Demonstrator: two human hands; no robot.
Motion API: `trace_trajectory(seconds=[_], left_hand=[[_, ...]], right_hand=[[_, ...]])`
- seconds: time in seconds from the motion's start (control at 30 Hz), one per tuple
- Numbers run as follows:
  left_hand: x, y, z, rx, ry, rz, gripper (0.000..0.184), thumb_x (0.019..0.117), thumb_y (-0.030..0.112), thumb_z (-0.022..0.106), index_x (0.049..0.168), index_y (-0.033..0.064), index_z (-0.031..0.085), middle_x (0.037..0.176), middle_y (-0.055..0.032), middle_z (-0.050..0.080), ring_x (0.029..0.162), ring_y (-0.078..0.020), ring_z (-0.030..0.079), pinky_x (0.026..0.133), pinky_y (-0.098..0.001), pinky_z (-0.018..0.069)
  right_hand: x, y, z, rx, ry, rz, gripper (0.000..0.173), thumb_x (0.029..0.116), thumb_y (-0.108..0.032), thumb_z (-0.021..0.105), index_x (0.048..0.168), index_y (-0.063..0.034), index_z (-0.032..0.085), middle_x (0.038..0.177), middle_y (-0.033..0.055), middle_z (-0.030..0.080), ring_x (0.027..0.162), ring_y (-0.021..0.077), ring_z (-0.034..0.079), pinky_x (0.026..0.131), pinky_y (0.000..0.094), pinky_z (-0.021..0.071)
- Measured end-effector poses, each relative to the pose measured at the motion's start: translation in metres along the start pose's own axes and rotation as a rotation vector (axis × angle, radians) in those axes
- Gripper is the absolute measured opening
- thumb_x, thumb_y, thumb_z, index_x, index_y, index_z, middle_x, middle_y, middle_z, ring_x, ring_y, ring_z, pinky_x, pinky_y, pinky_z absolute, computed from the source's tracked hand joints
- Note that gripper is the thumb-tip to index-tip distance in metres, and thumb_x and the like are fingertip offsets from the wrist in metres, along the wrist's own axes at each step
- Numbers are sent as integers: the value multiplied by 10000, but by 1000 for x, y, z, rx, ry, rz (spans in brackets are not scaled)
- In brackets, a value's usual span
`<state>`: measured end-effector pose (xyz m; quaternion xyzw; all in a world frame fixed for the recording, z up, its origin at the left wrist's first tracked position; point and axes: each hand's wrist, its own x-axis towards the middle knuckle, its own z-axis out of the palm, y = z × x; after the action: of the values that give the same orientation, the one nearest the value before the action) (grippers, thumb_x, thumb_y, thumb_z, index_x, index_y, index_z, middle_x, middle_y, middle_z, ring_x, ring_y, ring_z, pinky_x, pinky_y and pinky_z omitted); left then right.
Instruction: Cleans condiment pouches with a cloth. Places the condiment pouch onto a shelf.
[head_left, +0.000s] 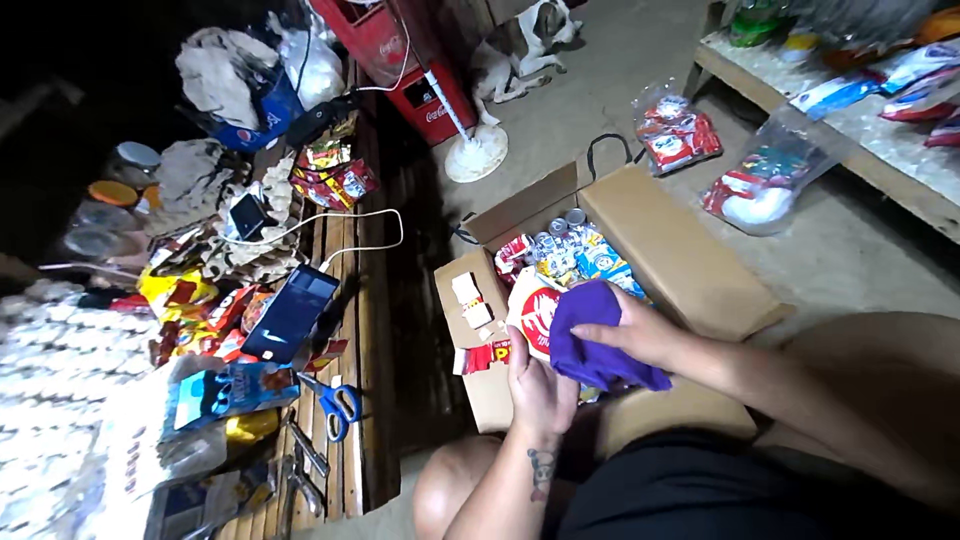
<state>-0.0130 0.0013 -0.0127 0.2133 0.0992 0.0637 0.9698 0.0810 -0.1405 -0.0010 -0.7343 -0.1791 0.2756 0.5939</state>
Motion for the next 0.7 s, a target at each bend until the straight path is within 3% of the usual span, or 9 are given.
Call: trace_trajectory(seconds=[0.1,0.2,0.27,0.4,0.43,0.57,0.63,0.7], left_hand=[[1,0,-2,-24,3,-28,613,994,644,412,1269,131,604,1178,-102,702,1119,-244,680,950,-454,557],[2,1,0,-49,8,-42,613,983,645,444,1280,134,609,1197,-114,696,1137,-269,672,967,-483,546],[3,1,-1,-52,18,-33,620,980,649,442,1285,133,602,1198,-111,692,1145,-261,666,976,-478,540],[5,1,5,-14,107,-13,620,1009,647,360,1220,120,609,1116,-85,716,1074,-210,696,916,-420,579],[5,0,5,-20,111,-13,618,1014,638,355,1229,112,600,1122,-91,710,1083,-216,690,928,-426,571],[6,-2,0,-49,57,-44,613,968,655,471,1240,129,628,1161,-97,709,1119,-243,683,953,-465,559],[6,-1,-1,-50,27,-53,612,943,661,515,1244,143,638,1175,-95,709,1127,-245,681,957,-469,557],[7,-1,-2,-43,42,-51,625,955,670,480,1254,143,634,1180,-97,707,1131,-245,680,954,-470,558]], right_hand=[[1,-8,-3,62,64,21,595,967,-352,678,1400,16,499,1243,125,651,1144,96,622,1025,294,493],[3,-7,-5,164,82,33,509,987,-313,653,1369,-1,524,1218,84,659,1117,60,626,1003,263,505],[2,-7,-6,262,25,58,565,970,-304,686,1404,-9,478,1215,63,656,1099,48,634,984,254,523],[-2,-9,-9,326,-187,161,1003,764,-196,853,1547,-64,241,1329,115,580,1159,120,624,983,301,541],[-2,-11,-11,307,-198,179,1000,765,-188,859,1548,-75,247,1341,116,572,1166,122,620,984,300,539],[-1,-15,-16,279,-92,140,539,963,-279,702,1390,-26,491,1198,75,648,1072,68,642,958,271,536],[0,-15,-17,292,-73,135,474,1005,-295,642,1374,-30,508,1192,62,647,1071,48,634,961,254,527],[-1,-13,-16,351,-87,135,510,999,-288,651,1405,-36,477,1202,58,649,1079,51,639,962,255,533]])
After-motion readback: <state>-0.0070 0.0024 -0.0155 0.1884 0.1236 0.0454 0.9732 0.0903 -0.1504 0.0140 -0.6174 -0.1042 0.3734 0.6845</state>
